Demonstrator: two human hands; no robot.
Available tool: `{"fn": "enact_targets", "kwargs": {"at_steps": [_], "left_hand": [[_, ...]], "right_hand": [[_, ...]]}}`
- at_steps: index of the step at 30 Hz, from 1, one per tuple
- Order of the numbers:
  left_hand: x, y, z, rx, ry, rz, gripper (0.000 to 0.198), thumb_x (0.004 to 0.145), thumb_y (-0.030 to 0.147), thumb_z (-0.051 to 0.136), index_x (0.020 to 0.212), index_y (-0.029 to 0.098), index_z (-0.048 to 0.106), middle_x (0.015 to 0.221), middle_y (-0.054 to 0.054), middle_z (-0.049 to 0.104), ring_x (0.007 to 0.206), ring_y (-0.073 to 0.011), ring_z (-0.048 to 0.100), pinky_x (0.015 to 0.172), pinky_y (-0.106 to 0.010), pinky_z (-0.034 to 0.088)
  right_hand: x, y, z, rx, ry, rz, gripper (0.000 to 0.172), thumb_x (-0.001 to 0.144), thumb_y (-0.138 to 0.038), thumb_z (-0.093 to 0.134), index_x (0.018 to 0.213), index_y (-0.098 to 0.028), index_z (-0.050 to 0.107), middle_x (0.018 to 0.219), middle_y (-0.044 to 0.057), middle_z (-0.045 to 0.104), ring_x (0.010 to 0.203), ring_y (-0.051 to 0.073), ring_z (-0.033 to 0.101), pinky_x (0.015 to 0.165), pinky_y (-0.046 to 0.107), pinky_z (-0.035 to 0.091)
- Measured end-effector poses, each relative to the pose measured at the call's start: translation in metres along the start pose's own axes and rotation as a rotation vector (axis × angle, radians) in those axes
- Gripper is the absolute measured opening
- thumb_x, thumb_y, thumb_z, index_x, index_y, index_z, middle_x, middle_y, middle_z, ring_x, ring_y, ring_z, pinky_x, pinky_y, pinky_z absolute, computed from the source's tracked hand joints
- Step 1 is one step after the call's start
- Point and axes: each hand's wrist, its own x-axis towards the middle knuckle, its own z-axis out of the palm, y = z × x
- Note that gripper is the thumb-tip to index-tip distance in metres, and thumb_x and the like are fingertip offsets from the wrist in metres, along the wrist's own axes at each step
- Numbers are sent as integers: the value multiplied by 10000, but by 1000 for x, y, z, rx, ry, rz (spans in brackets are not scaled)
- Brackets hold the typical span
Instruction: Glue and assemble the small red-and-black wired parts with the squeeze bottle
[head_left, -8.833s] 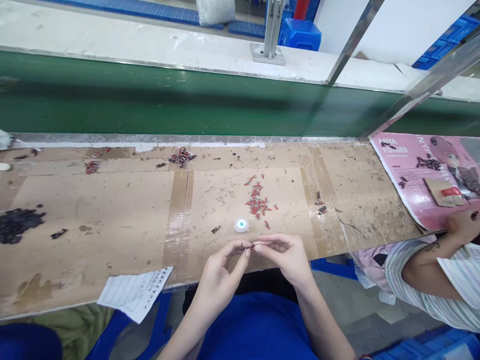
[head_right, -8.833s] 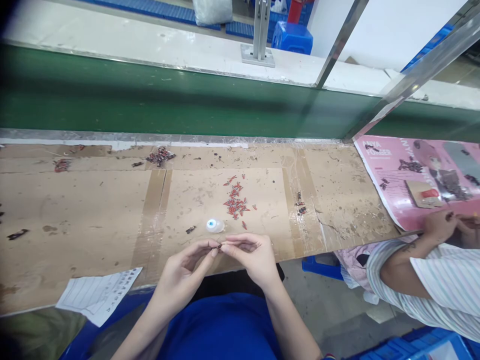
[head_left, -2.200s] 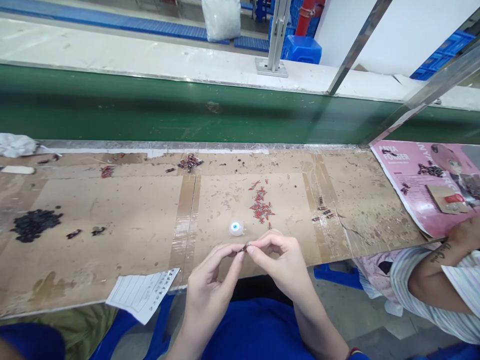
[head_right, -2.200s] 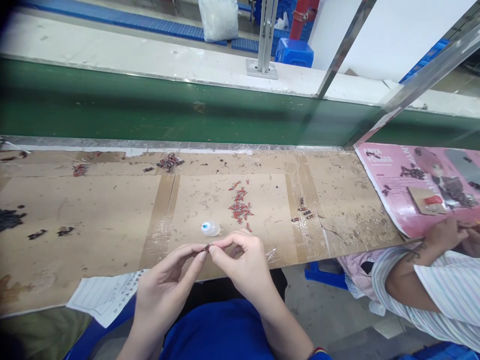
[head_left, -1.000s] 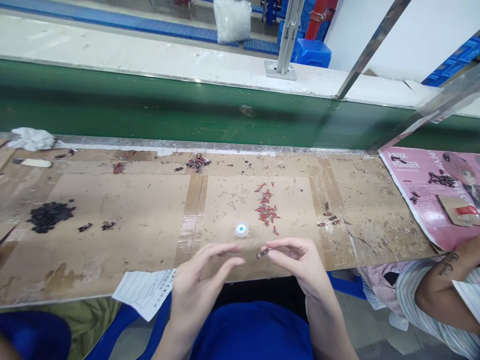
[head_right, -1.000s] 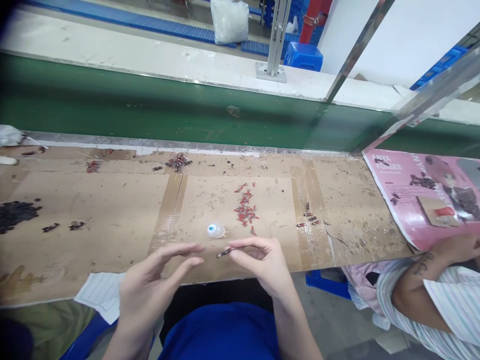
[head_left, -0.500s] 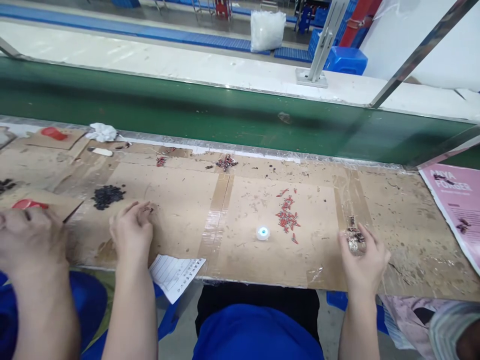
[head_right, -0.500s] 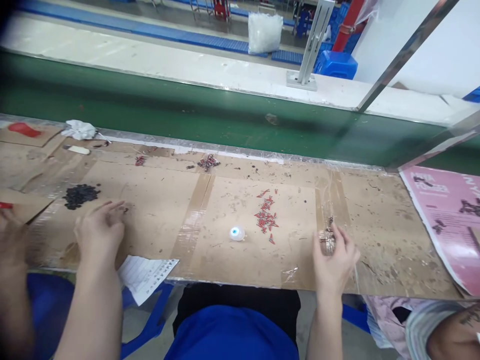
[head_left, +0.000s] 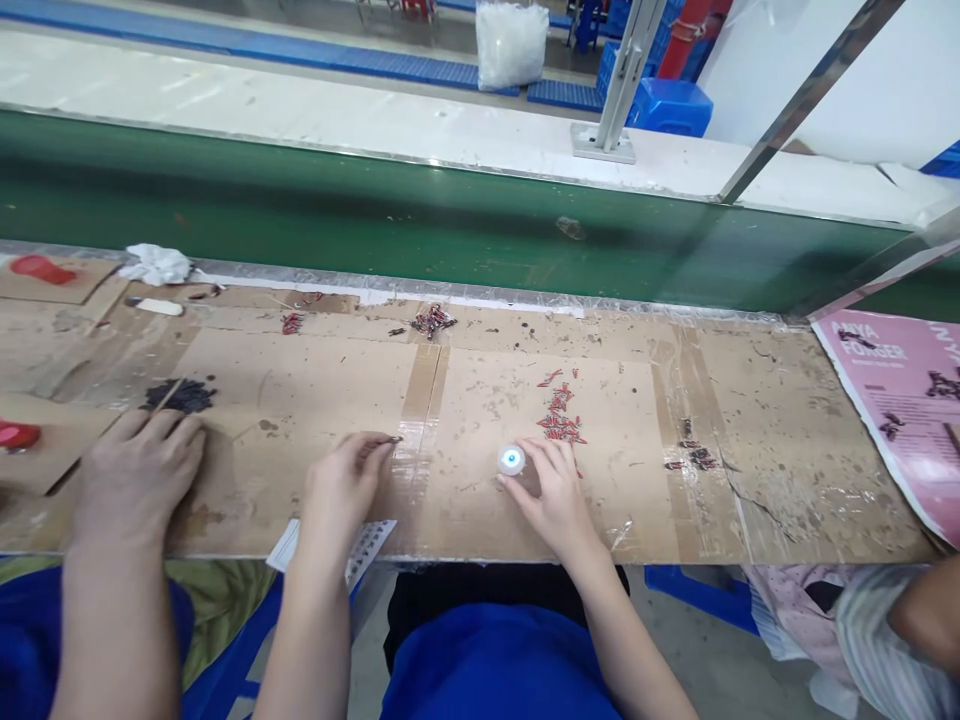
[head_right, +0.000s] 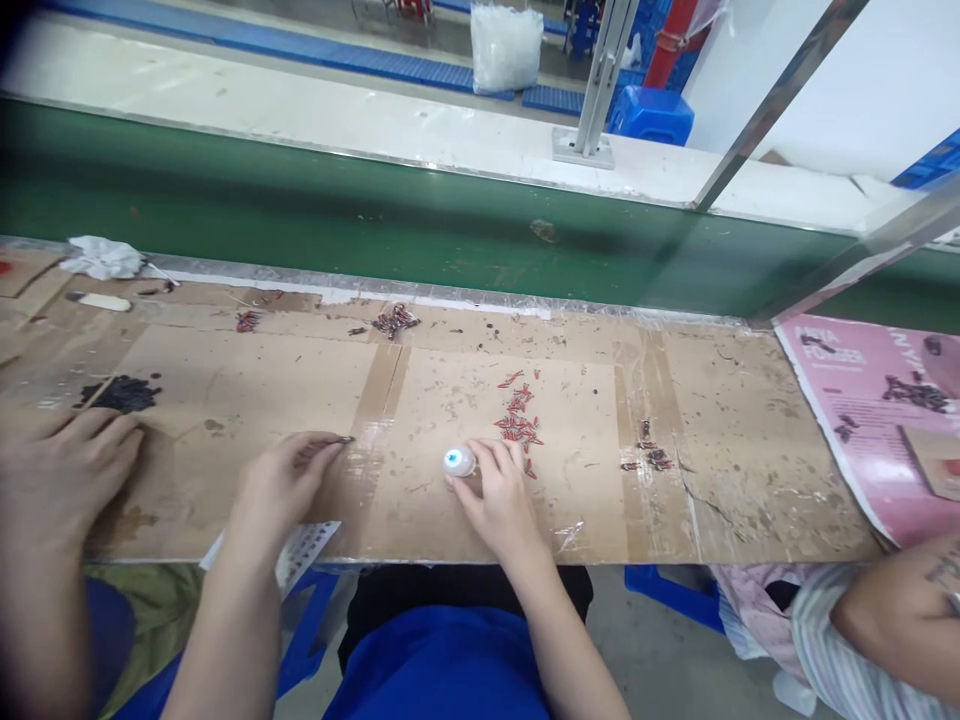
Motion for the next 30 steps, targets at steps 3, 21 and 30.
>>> {"fn": "enact_targets", "kwargs": {"at_steps": [3,21,30], "left_hand": [[-29,35,62,-67,-178,1,242,851,413,522,852,225,673,927,-50,704,779,-208,668,772,-353,538],[-31,72,85,145,-257,396,401,928,160,367,1010,283,740,913,-68,686,870,-241,571,773,-373,440],[-67,91,110,-22,-192,333,137,871,332,651,776,292,741,774,-22,750,871,-250,641,820,-407,397]], "right_hand": [[1,-5,-1,93,6,43,217,814,-261,706,1017,-221,643,1056,113,699,1064,295,595,947,487,504],[-34,10,-24,953,223,473,404,624,-507,769,874,-209,660,739,24,653,508,131,477,457,275,389],[-27,12,-32,999,618,575,354,603,-503,764,757,-218,623,742,47,680,583,156,552,449,248,385]]}}
